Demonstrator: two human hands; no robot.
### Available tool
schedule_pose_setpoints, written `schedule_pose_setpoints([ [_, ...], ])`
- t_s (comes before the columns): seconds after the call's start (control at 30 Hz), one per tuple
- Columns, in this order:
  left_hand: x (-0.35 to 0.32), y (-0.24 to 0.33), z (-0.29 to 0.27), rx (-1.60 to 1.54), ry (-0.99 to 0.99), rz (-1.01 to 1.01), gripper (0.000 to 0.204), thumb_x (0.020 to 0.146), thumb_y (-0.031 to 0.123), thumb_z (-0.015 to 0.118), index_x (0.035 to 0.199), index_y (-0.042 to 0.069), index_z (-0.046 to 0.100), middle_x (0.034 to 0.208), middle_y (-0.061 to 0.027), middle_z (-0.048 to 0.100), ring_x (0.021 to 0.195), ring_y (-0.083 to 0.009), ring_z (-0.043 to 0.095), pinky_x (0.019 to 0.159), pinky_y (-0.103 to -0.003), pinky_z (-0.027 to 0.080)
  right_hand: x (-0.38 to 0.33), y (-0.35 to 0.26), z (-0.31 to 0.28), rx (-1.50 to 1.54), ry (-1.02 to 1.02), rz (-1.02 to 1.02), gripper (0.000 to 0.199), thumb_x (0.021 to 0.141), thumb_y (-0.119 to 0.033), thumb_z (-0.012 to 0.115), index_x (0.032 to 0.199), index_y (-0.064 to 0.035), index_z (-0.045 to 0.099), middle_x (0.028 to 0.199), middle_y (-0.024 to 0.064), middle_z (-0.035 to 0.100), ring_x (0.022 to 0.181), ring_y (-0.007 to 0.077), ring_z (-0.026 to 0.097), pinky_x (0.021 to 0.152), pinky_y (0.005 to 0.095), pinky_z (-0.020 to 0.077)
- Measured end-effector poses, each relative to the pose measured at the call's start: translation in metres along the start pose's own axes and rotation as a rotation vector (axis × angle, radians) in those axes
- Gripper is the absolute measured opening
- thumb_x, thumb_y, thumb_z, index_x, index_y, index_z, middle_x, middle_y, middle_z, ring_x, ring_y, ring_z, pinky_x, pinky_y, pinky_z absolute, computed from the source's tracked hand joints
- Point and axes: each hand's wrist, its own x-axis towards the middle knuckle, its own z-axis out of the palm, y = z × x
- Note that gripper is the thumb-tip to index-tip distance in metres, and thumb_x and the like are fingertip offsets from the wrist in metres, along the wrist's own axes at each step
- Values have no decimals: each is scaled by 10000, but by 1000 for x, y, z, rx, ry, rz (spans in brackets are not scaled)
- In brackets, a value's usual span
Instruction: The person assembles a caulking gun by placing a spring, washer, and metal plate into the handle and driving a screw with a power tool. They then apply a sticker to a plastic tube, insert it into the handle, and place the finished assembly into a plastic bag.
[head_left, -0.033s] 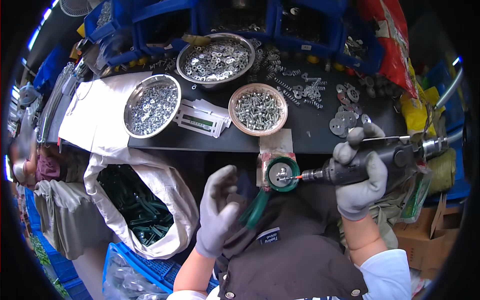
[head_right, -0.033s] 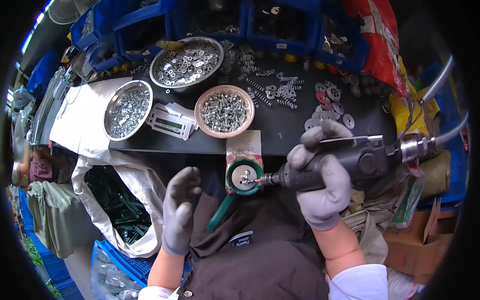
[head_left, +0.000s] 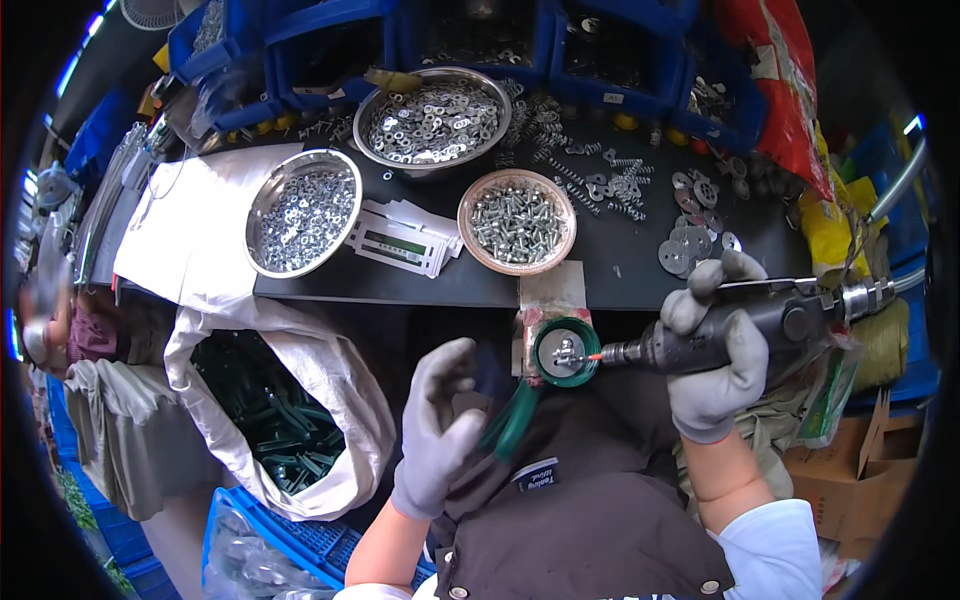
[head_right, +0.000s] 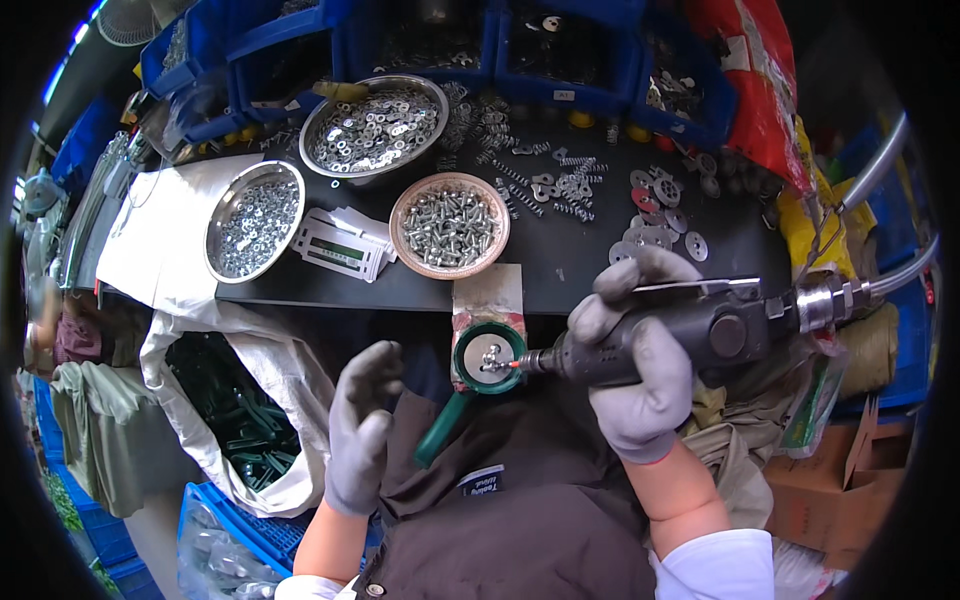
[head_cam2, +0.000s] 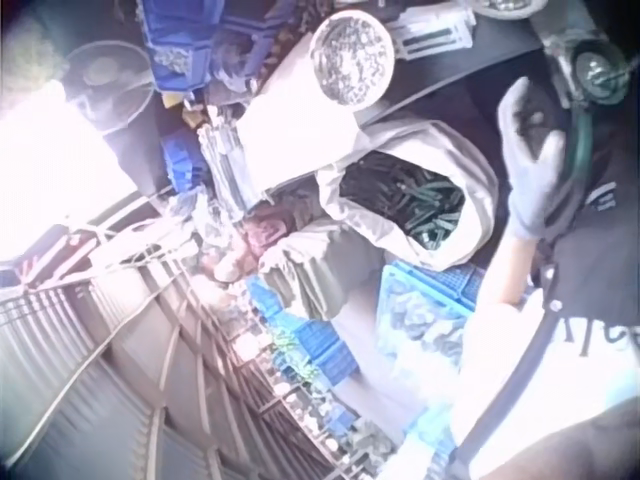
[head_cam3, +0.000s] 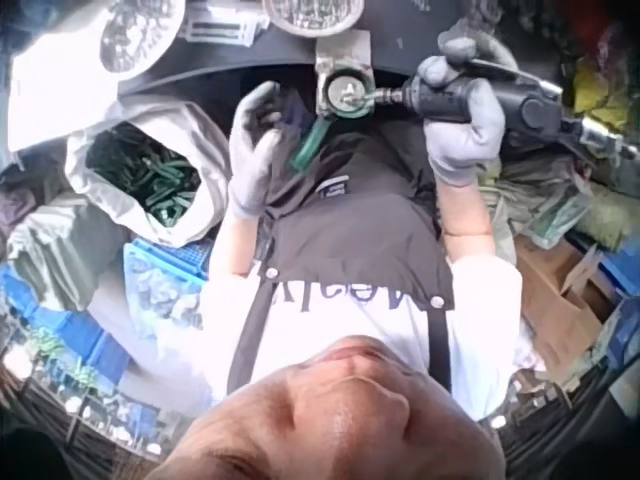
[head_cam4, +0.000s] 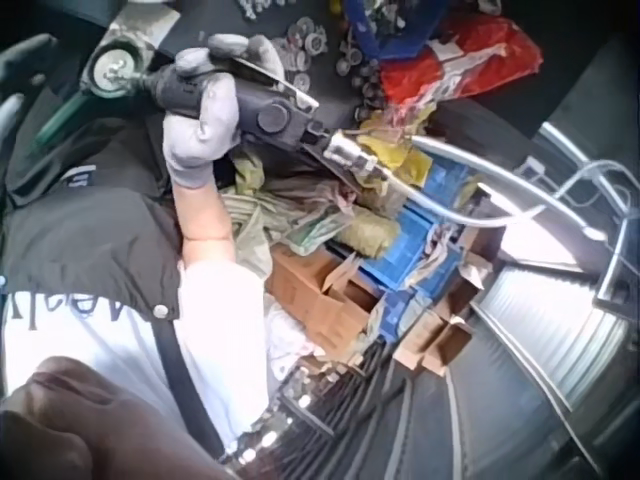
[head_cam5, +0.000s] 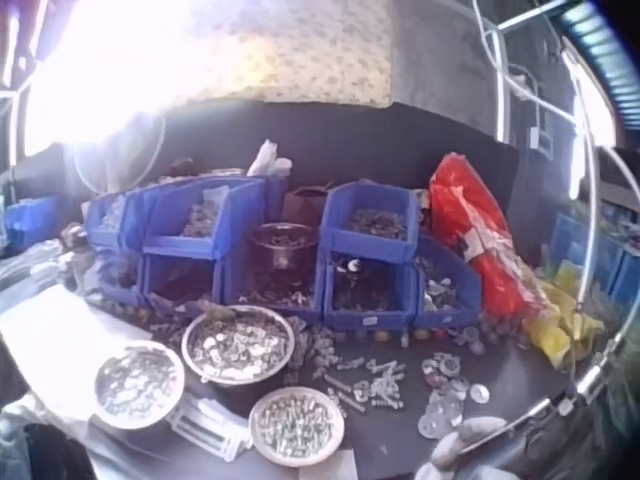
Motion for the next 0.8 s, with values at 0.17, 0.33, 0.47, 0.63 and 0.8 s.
schedule_pose_setpoints([
  [0.17,-7,7,2,214,-125,-287,331,827,192,683,1067,-29,628,1006,-137,636,903,-203,634,817,-314,499,-4,-6,41,-283,-43,112,588,854,-216,618,1377,-64,398,1027,108,538,752,170,581,695,330,469],
  [0.33,-9,18,4,237,-408,-464,269,916,189,609,706,28,565,627,-7,581,569,-56,484,505,-286,369,4,-6,60,-335,-234,267,491,802,-238,782,1183,-86,512,932,90,540,738,186,609,686,347,509],
  [0.47,-9,16,6,227,-372,-401,324,942,233,579,689,33,564,569,11,532,541,-44,459,497,-265,355,7,3,64,-307,-176,274,426,788,-242,798,1084,-93,530,872,84,544,673,189,591,653,342,505],
  [0.63,-14,2,9,177,-281,-459,306,904,230,615,709,-3,588,582,-105,554,516,-137,493,530,-326,402,7,14,55,-304,-315,259,318,860,16,634,1129,-115,523,915,113,564,722,212,606,679,330,519],
  [0.8,-20,23,21,233,-161,-426,284,906,211,590,751,-27,599,582,-73,534,579,-78,476,544,-301,401,8,11,55,-294,-365,147,490,852,96,568,1318,-7,458,1141,152,583,824,142,615,698,301,556],
])
